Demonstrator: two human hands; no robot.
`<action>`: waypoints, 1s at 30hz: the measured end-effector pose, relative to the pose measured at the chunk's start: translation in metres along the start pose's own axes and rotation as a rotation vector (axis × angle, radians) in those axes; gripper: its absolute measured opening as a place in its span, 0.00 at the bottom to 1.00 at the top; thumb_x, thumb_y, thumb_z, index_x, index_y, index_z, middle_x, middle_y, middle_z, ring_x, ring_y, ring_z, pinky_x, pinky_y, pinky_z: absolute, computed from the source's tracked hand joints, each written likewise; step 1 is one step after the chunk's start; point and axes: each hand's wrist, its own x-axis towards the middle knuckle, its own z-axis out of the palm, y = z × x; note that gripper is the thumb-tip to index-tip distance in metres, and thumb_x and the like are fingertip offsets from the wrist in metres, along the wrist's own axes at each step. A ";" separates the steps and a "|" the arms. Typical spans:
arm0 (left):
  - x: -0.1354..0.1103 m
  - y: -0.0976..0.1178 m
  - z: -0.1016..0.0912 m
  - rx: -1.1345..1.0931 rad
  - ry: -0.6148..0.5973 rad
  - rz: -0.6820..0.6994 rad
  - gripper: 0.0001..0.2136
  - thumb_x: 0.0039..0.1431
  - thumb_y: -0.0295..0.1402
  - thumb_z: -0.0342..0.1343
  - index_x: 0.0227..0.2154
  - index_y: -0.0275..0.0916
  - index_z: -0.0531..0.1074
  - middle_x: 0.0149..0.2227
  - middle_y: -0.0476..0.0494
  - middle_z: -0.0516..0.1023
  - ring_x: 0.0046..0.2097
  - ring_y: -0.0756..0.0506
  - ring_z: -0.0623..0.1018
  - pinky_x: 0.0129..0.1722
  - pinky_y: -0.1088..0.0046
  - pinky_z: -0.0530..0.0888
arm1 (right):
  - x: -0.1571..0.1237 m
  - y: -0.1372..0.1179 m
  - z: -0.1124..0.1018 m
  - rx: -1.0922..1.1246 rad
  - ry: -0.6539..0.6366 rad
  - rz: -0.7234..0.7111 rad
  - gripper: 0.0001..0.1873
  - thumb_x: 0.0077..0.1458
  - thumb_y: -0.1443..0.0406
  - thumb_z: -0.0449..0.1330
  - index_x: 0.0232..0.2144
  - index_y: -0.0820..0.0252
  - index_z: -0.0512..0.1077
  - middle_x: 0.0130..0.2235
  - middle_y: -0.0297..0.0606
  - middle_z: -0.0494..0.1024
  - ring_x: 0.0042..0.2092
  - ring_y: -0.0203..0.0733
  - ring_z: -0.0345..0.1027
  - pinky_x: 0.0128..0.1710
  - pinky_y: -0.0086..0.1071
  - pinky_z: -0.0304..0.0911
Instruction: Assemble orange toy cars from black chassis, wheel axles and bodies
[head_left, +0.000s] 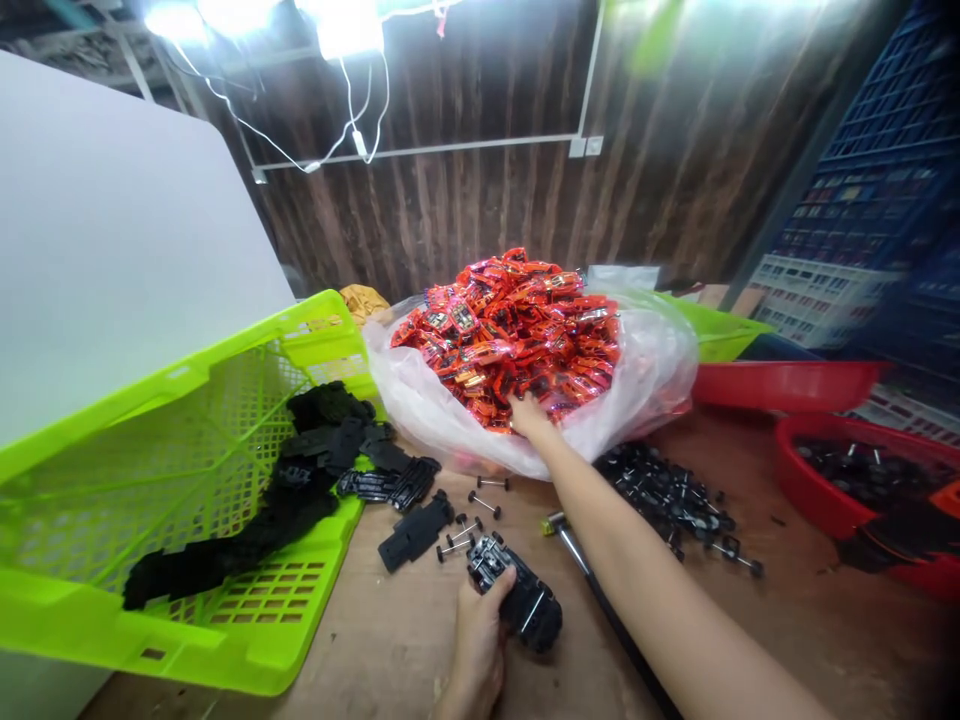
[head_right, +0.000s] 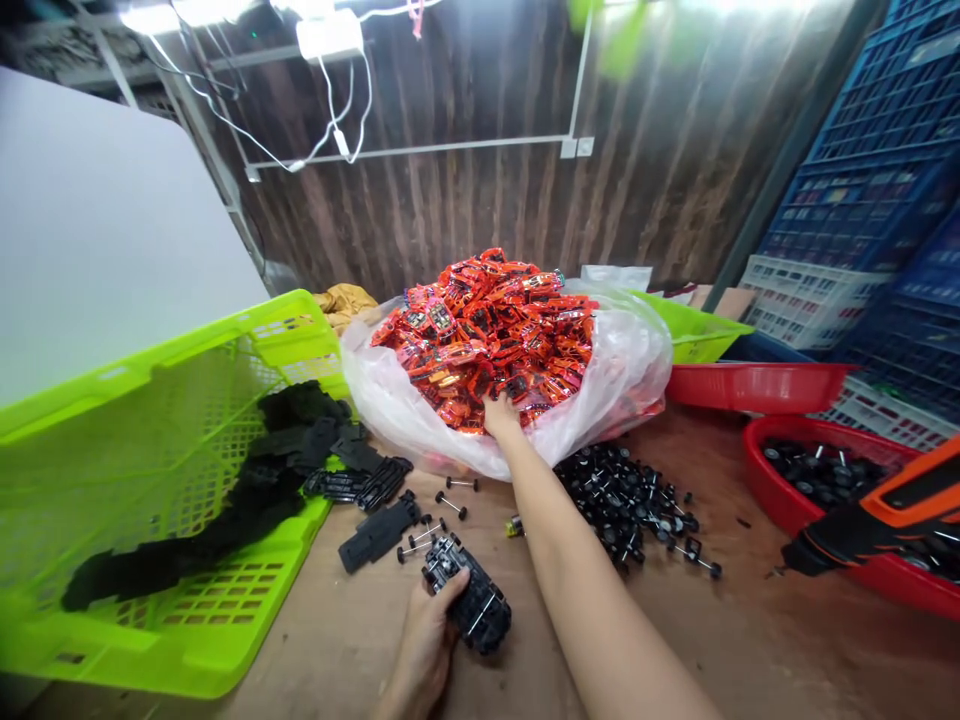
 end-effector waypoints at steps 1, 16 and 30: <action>0.000 0.000 -0.001 0.002 0.004 0.011 0.22 0.34 0.29 0.70 0.35 0.34 0.71 0.28 0.44 0.78 0.30 0.44 0.79 0.33 0.68 0.77 | -0.001 -0.001 -0.003 0.014 0.006 -0.003 0.18 0.61 0.60 0.54 0.50 0.61 0.65 0.52 0.42 0.67 0.48 0.42 0.66 0.48 0.43 0.64; -0.001 0.044 -0.027 0.233 0.055 0.217 0.23 0.37 0.28 0.68 0.40 0.36 0.69 0.37 0.45 0.77 0.36 0.49 0.77 0.40 0.73 0.72 | -0.176 0.041 -0.037 0.450 -0.264 -0.069 0.13 0.53 0.63 0.54 0.20 0.62 0.69 0.21 0.31 0.69 0.24 0.35 0.63 0.26 0.27 0.58; -0.011 0.049 -0.026 0.177 -0.190 0.035 0.29 0.35 0.27 0.68 0.46 0.38 0.69 0.41 0.40 0.79 0.41 0.43 0.78 0.43 0.69 0.72 | -0.342 -0.001 0.046 0.119 0.343 0.194 0.25 0.52 0.53 0.56 0.46 0.64 0.63 0.40 0.53 0.72 0.41 0.56 0.68 0.36 0.43 0.65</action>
